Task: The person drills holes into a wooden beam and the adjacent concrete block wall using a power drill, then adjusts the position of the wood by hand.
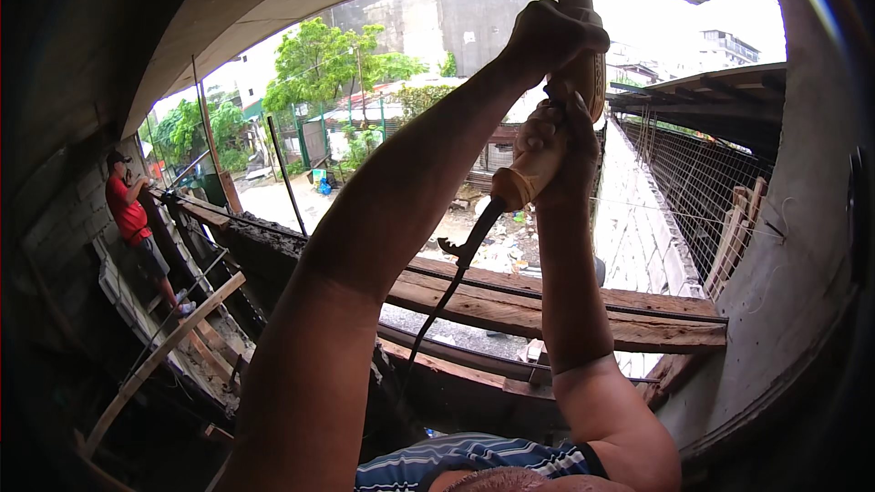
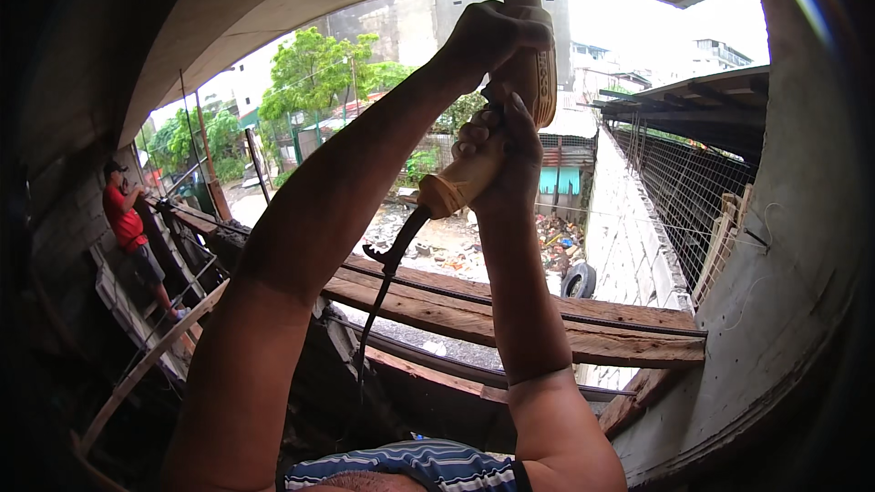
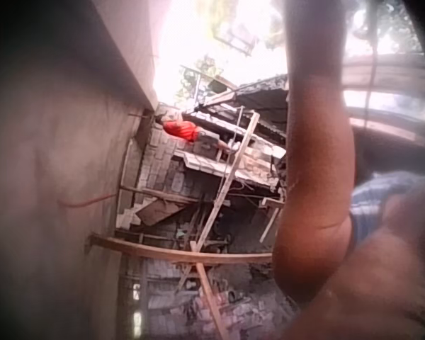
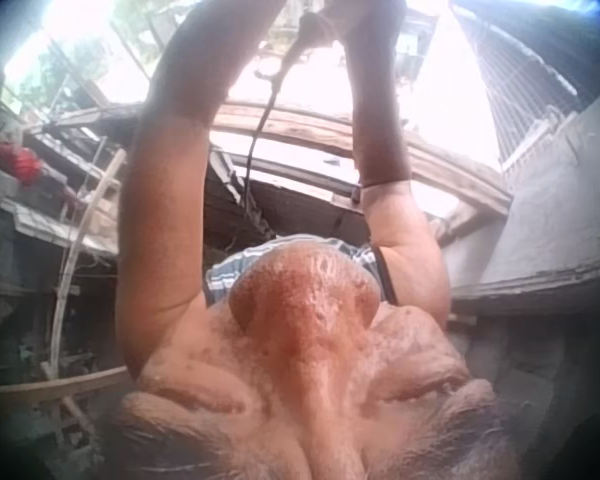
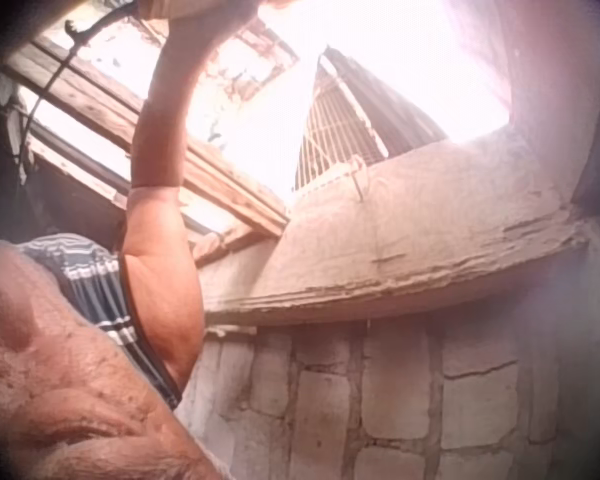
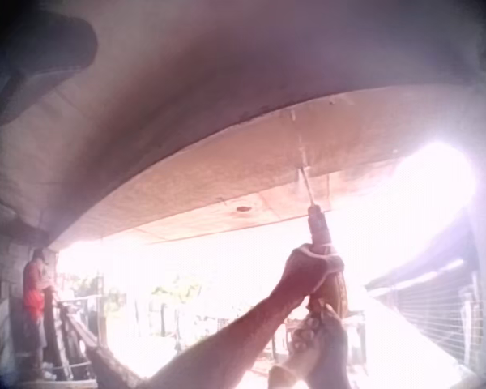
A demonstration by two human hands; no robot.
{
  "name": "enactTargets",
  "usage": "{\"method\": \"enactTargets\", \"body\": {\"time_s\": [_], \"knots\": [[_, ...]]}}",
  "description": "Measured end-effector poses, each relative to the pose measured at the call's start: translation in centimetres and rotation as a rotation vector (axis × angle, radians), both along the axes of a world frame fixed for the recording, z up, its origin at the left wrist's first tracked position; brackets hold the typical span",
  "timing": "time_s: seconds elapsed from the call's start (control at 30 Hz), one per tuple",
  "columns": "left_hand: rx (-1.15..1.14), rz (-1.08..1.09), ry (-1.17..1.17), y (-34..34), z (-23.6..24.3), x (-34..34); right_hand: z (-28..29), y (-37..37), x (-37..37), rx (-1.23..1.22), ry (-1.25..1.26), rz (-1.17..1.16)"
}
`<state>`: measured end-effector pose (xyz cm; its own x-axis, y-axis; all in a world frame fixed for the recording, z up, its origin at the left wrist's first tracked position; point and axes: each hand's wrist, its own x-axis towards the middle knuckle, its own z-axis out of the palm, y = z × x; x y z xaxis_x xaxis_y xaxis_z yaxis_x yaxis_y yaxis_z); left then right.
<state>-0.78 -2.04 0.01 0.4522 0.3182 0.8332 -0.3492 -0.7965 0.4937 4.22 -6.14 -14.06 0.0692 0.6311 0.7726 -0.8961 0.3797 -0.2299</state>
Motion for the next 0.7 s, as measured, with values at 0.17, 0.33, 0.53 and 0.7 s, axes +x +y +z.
{"method": "enactTargets", "body": {"time_s": [0.17,0.33,0.53,0.7], "knots": [[-0.007,0.038,-0.007,0.7,0.2,0.4,0.1,0.0,-0.1,0.026,-0.014,0.025],[-0.004,0.034,-0.002,0.8,0.1,0.5,-0.1,0.4,0.1,0.024,-0.004,0.019],[0.004,-0.001,-0.017,1.2,0.2,0.7,-0.1,0.8,0.1,0.000,0.001,-0.023],[0.007,0.046,0.007,0.7,0.0,0.4,-0.4,1.3,0.5,-0.031,0.026,-0.074]]}}
